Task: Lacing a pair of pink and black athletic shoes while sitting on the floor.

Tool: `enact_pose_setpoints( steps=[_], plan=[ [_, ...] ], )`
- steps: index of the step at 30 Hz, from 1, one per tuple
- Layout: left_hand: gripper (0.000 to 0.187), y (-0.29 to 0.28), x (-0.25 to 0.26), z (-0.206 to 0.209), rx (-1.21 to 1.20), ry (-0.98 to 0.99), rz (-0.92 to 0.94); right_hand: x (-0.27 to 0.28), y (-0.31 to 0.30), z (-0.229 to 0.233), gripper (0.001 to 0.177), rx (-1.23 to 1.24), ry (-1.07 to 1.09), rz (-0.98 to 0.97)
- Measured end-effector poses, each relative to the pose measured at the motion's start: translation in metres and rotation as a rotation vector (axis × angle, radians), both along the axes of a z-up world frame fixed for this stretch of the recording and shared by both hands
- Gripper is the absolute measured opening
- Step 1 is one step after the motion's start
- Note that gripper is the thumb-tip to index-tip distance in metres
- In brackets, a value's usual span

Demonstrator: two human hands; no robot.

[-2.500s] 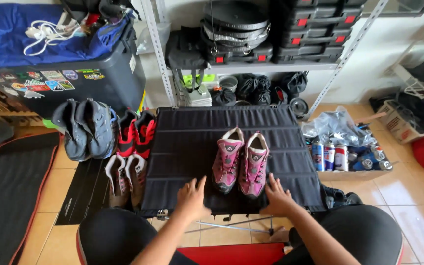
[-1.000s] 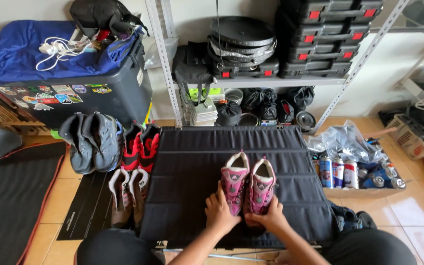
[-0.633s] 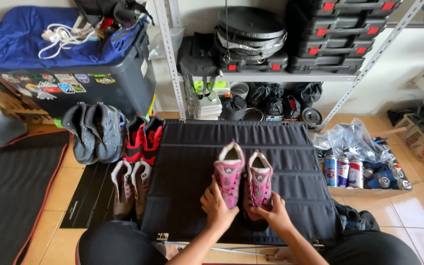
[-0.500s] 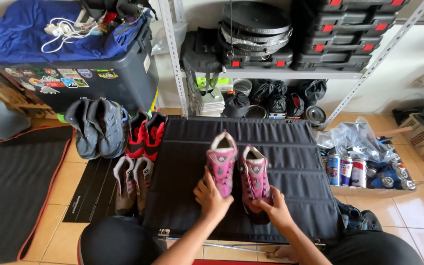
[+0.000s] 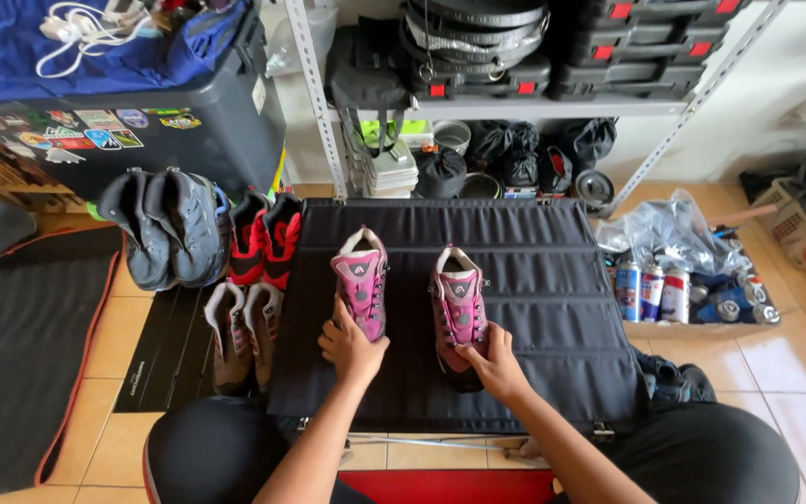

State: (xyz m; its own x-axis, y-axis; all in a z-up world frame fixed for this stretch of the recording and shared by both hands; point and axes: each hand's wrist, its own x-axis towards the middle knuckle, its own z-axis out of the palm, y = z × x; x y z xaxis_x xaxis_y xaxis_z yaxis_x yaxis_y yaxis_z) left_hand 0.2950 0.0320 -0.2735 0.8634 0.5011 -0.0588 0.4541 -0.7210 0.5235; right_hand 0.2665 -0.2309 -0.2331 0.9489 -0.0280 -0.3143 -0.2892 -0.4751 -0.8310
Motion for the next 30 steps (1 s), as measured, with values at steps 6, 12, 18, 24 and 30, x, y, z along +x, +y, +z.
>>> enact_pose_setpoints(
  steps=[6, 12, 18, 24, 30],
  plan=[
    [0.137, -0.006, -0.013, 0.02, 0.122, -0.094, 0.01, -0.005, -0.005, 0.002, 0.081, -0.462, -0.086, 0.248],
    [0.093, -0.05, -0.031, 0.089, 0.198, -0.796, -0.486, -0.013, -0.003, 0.004, 0.08, -0.669, -0.118, 0.353],
    [0.058, -0.069, -0.027, 0.079, 0.069, -0.635, -0.809, -0.022, -0.015, 0.02, 0.076, -0.658, -0.092, 0.455],
    [0.034, -0.067, -0.052, 0.065, 0.1, -0.718, -0.93, 0.004, -0.055, -0.004, 0.035, -0.478, -0.365, 0.277],
    [0.038, -0.07, -0.05, 0.087, 0.07, -0.844, -0.956, 0.03, -0.01, 0.073, 0.013, -0.539, -0.74, 0.31]
  ],
)
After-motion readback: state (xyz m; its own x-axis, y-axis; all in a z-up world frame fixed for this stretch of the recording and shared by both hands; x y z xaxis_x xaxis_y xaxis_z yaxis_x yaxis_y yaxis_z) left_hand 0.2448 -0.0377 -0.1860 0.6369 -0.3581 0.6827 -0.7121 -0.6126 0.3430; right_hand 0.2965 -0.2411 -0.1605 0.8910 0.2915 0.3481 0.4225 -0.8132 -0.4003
